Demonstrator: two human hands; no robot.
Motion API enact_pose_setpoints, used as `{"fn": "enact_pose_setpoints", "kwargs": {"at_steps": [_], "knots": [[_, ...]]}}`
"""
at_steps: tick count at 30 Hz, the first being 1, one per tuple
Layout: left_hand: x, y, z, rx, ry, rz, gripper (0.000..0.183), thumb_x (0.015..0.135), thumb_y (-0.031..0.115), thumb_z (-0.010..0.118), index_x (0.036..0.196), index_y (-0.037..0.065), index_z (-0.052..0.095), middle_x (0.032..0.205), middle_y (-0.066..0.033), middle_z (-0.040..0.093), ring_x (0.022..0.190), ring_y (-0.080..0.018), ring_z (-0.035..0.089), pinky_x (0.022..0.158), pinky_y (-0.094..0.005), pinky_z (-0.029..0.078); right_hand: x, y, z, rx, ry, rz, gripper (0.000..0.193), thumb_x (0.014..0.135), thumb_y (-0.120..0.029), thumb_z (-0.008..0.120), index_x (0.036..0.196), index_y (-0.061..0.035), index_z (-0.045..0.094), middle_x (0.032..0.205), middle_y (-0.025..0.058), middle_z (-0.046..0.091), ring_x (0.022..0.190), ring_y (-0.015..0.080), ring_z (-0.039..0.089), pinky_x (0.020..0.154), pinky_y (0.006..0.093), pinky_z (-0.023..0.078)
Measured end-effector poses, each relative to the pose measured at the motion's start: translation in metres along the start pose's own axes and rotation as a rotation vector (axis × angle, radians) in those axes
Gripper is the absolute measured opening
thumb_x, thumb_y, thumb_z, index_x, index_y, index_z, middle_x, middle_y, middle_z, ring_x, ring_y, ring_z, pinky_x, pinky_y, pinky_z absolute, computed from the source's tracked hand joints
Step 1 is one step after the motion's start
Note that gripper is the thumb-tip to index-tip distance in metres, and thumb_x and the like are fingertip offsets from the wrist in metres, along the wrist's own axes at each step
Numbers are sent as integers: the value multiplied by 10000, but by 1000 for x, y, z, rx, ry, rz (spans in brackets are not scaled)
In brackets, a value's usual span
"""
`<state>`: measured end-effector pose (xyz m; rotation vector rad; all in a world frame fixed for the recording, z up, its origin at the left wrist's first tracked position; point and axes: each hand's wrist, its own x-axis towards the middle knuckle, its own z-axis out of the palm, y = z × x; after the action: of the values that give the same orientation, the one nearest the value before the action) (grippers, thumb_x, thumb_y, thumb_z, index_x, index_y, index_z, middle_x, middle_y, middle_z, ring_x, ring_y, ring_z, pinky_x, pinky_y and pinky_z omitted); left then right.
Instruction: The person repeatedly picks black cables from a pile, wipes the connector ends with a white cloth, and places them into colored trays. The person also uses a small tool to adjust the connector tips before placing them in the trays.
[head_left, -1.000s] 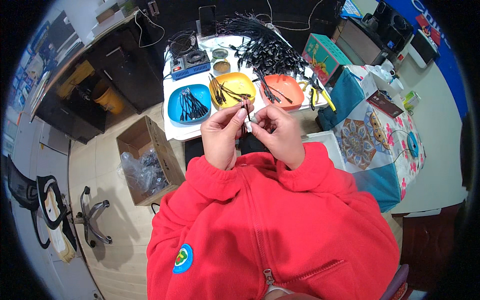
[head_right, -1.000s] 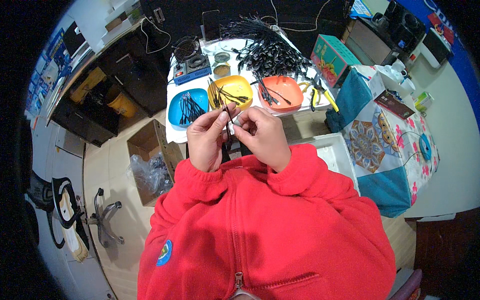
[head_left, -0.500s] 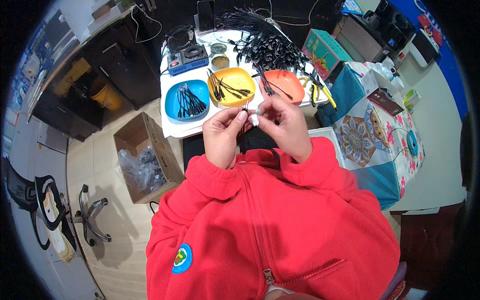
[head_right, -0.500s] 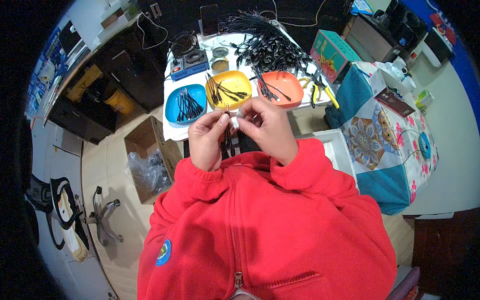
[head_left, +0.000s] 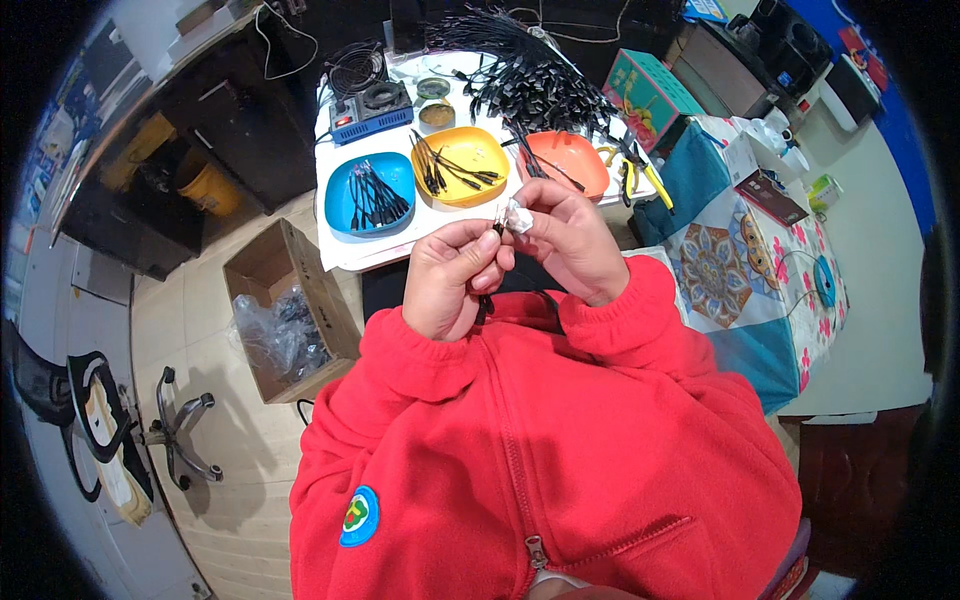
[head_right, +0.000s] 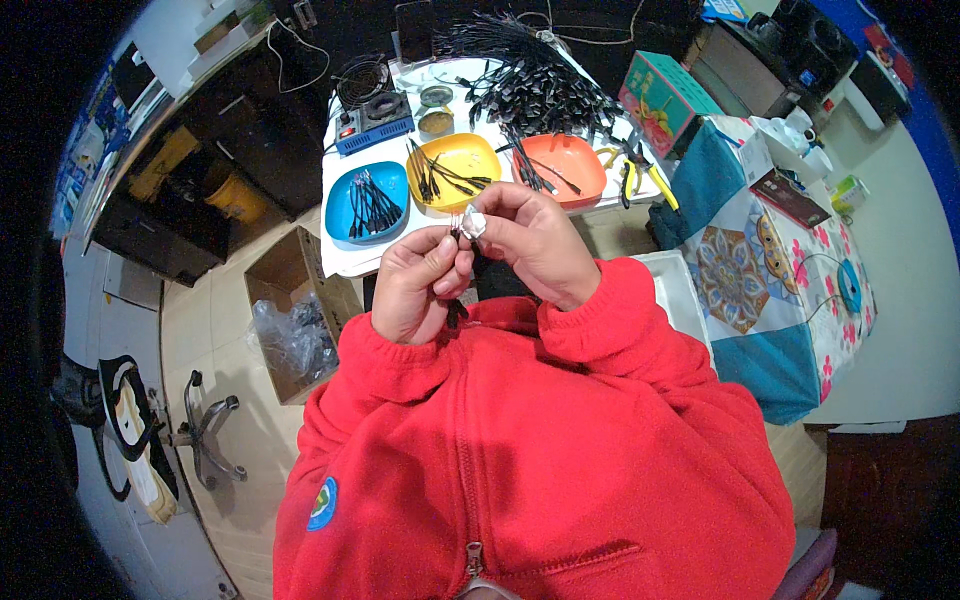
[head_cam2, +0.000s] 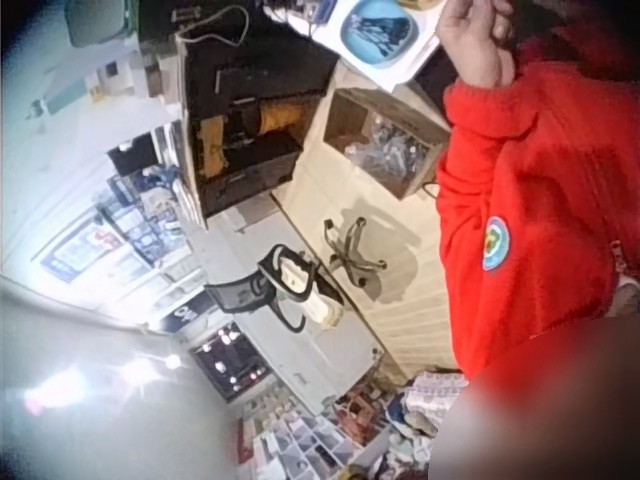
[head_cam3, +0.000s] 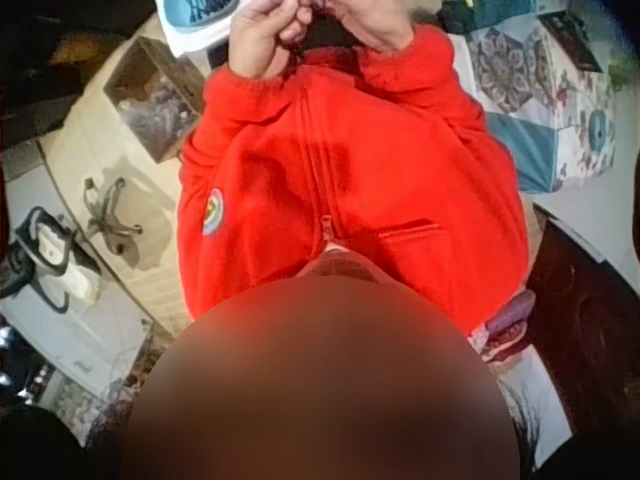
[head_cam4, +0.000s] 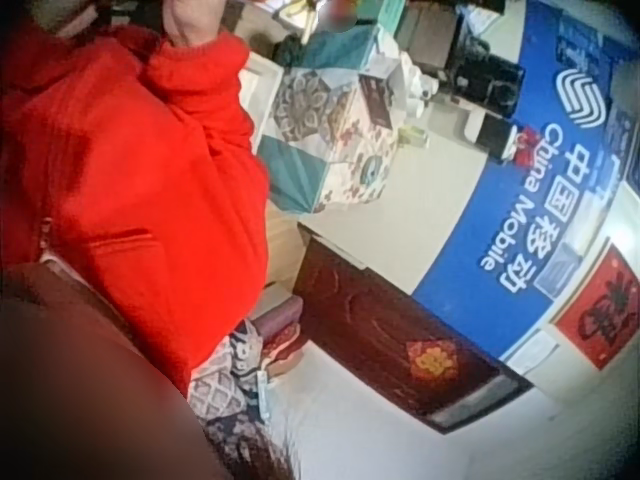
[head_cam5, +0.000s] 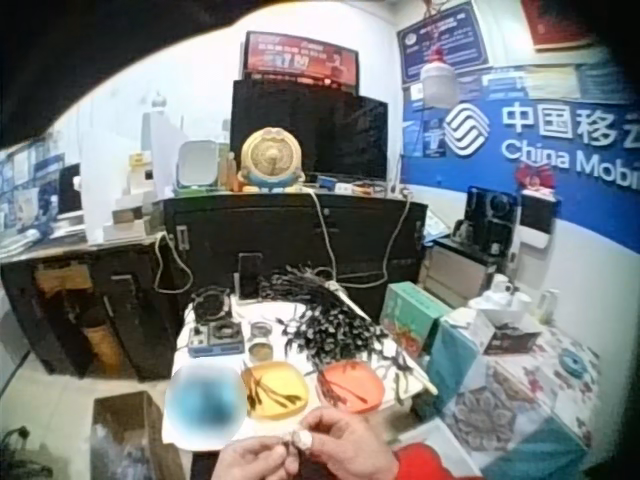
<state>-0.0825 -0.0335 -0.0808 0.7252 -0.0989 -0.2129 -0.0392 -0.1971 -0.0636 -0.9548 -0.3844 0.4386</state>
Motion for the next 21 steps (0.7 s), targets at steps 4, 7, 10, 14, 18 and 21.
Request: {"fn": "enact_pose_setpoints", "kwargs": {"at_steps": [4, 7, 10, 14, 18, 21], "knots": [[-1, 1, 0, 147, -40, -35, 150, 912, 75, 572, 961, -55, 627, 731, -77, 617, 502, -48, 396, 479, -187, 317, 0, -2, -8, 72, -42, 198, 143, 887, -61, 585, 1026, -48, 553, 878, 15, 593, 774, 86, 583, 666, 203, 466], [0, 1, -4, 289, -58, -112, 161, 915, 69, 565, 969, -66, 635, 725, -82, 618, 514, -59, 409, 486, -187, 315, 1, 0, -18, 158, -109, 391, 177, 865, -93, 568, 1037, -53, 550, 836, 13, 578, 745, 89, 579, 643, 207, 458], [0, -1, -11, 402, -113, -159, 150, 915, 4, 545, 993, -86, 635, 757, -73, 619, 612, -63, 488, 523, -168, 355, 3, 15, -27, 381, -236, 481, 217, 882, -102, 564, 1089, -45, 533, 893, 30, 599, 738, 116, 574, 639, 242, 459], [11, -1, -26, 333, -47, -150, 122, 920, 39, 554, 947, -50, 633, 723, -61, 605, 542, -47, 429, 492, -177, 315, 40, 10, -67, 155, -254, 511, 197, 908, -131, 582, 1085, -45, 582, 928, 25, 613, 789, 100, 573, 678, 226, 460], [22, 0, -40, 227, 77, -127, 105, 925, 64, 552, 934, -28, 603, 696, -53, 583, 511, -48, 377, 485, -189, 301, 161, -59, -163, -1140, 325, -79, 195, 820, -187, 632, 917, -19, 658, 745, 69, 659, 641, 153, 616, 601, 309, 505], [29, -3, -47, 181, 81, -116, 95, 933, 58, 534, 959, -23, 577, 708, -61, 583, 521, -55, 368, 494, -196, 295, 239, -103, -231, -1713, 600, -158, 290, 759, -260, 660, 902, -9, 690, 822, 196, 679, 789, 340, 667, 726, 404, 521]]}}
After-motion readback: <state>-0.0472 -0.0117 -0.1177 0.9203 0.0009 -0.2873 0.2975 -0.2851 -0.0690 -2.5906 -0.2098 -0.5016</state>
